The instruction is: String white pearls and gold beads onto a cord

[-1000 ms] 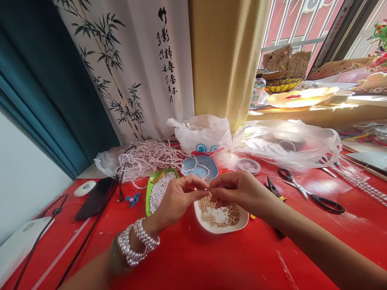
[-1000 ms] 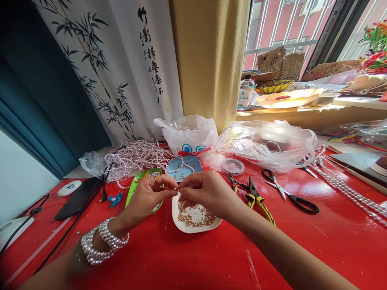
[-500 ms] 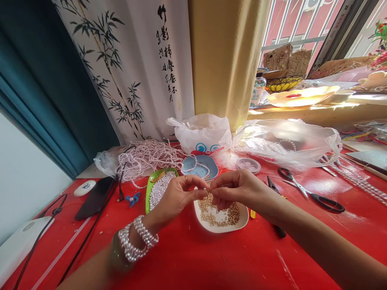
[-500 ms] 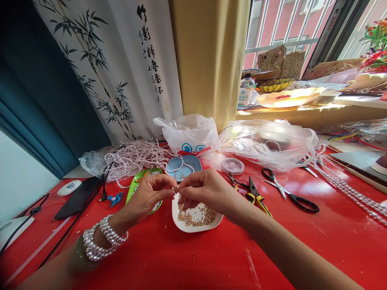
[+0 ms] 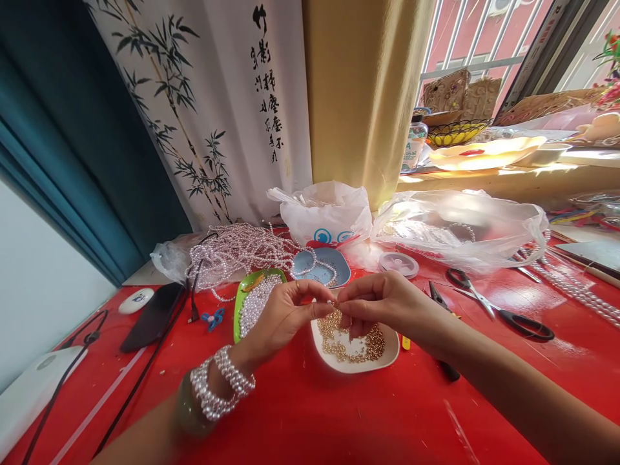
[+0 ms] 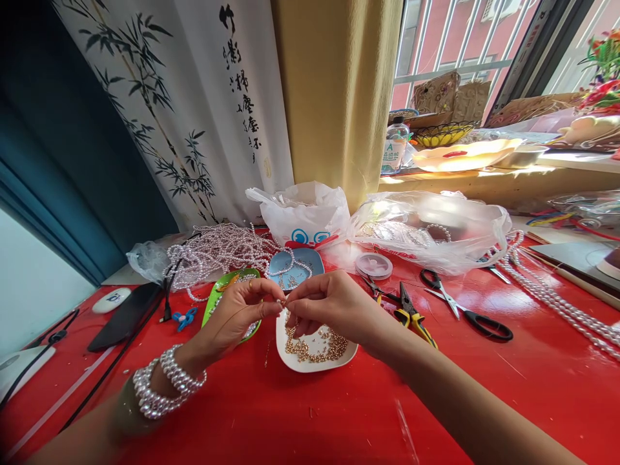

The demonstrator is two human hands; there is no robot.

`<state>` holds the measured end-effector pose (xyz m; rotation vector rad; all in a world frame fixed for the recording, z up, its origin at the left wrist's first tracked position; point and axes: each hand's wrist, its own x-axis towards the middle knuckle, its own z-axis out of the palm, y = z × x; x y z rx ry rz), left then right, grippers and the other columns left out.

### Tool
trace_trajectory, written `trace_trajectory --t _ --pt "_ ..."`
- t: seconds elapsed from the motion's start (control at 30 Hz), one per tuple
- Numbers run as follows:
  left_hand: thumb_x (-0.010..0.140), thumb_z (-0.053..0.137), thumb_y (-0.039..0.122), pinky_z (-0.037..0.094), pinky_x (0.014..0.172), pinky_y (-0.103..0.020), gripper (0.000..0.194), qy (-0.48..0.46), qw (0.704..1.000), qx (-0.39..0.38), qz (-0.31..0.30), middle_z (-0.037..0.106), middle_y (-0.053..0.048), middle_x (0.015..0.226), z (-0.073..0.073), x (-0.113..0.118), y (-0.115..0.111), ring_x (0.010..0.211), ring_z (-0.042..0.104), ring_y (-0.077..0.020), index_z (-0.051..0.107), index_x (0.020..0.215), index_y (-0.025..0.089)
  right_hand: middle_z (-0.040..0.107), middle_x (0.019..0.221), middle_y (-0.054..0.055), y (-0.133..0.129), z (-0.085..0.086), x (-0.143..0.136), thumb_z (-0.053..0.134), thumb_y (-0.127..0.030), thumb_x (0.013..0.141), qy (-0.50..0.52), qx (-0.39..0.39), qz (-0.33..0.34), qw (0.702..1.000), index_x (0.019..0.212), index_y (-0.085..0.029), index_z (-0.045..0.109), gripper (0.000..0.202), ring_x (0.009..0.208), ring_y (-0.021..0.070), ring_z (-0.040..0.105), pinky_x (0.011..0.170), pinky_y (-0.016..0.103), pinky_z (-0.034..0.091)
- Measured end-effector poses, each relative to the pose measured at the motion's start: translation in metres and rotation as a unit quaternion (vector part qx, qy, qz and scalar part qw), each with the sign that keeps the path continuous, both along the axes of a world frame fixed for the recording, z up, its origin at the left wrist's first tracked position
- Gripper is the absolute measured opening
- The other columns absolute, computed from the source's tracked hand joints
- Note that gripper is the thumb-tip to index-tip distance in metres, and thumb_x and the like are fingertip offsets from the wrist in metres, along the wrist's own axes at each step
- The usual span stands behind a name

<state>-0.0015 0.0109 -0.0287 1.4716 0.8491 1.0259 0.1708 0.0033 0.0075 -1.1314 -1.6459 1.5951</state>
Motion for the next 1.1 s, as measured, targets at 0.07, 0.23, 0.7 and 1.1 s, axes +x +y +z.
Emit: trace_trajectory --t 0.07,0.23,0.7,1.1 --pt "0.064 0.065 0.024 0.038 0.066 -0.023 0.012 0.004 1.0 0.005 0.004 0.055 0.0 0.07 0.0 0.0 0.0001 0.069 0.048 -0.0095 0.06 0.071 0.016 0.064 0.062 0.004 -0.0009 0.0016 -0.0003 0.058 -0.025 0.069 0.0 -0.006 -0.001 1.0 0.071 -0.012 0.061 0.014 0.051 0.0072 0.058 0.051 0.018 0.049" --pt "0.064 0.065 0.024 0.038 0.066 -0.024 0.012 0.011 1.0 0.01 0.015 0.056 -0.001 0.071 0.0002 -0.0001 0.0006 0.069 0.048 -0.0104 0.061 0.07 0.015 0.064 0.061 0.004 -0.0025 0.0045 -0.0012 0.059 -0.027 0.069 -0.003 -0.021 0.001 1.0 0.069 -0.012 0.061 0.015 0.05 0.007 0.058 0.05 0.017 0.048" --pt "0.064 0.065 0.022 0.038 0.067 -0.022 0.009 0.001 1.0 0.004 0.005 0.056 0.001 0.07 0.0022 0.0002 -0.0007 0.069 0.049 -0.0094 0.06 0.07 0.016 0.064 0.062 0.004 -0.0018 0.0026 -0.0015 0.058 -0.025 0.069 0.009 -0.025 0.006 1.0 0.069 -0.011 0.06 0.014 0.051 0.0075 0.058 0.051 0.019 0.047" --pt "0.064 0.065 0.023 0.039 0.068 -0.023 0.009 0.015 1.0 0.001 0.009 0.057 0.001 0.07 0.0036 0.0002 -0.0013 0.069 0.05 -0.0098 0.061 0.069 0.016 0.063 0.062 0.005 -0.0014 0.0002 -0.0018 0.058 -0.026 0.07 -0.006 -0.005 0.007 1.0 0.07 -0.011 0.059 0.015 0.051 0.0084 0.057 0.053 0.021 0.048"
